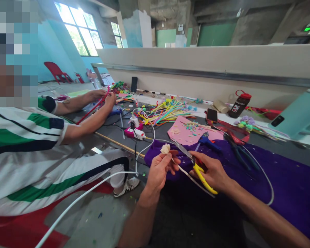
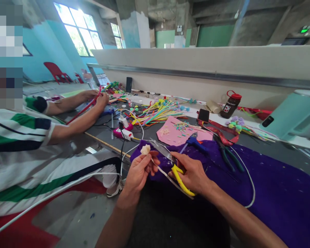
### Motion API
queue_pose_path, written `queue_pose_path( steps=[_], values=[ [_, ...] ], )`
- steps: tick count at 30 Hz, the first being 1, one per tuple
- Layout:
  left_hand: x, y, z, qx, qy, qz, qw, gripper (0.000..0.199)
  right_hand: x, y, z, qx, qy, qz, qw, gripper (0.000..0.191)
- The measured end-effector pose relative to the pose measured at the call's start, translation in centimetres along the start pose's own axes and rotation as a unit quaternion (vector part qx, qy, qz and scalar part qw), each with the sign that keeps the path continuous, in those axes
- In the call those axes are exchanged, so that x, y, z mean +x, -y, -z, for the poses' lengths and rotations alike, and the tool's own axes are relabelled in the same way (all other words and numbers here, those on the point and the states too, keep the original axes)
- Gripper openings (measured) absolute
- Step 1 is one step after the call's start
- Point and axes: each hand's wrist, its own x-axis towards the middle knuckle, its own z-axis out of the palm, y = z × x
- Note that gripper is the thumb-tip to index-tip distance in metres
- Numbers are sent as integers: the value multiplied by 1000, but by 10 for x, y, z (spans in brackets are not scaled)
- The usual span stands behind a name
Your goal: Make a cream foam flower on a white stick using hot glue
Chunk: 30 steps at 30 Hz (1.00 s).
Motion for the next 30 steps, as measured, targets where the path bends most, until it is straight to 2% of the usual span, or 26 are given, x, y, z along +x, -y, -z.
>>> queue_pose_path(
  steps=[8,16,23,30],
  values=[
    [0,2,-6,-30,-41,-19,999,23,-3,-1,-4,-98,-24,63,993,55],
    [-2,3,-7,-54,2,-6,999,23,-2,-3,-3,-31,-33,23,999,52],
    [-1,6,-7,-50,-24,-21,998,22,-5,-4,-7,-62,-9,50,997,56],
    [-1,5,-5,-33,-42,-19,998,23,-1,3,0,78,-2,-46,996,51]
  ],
)
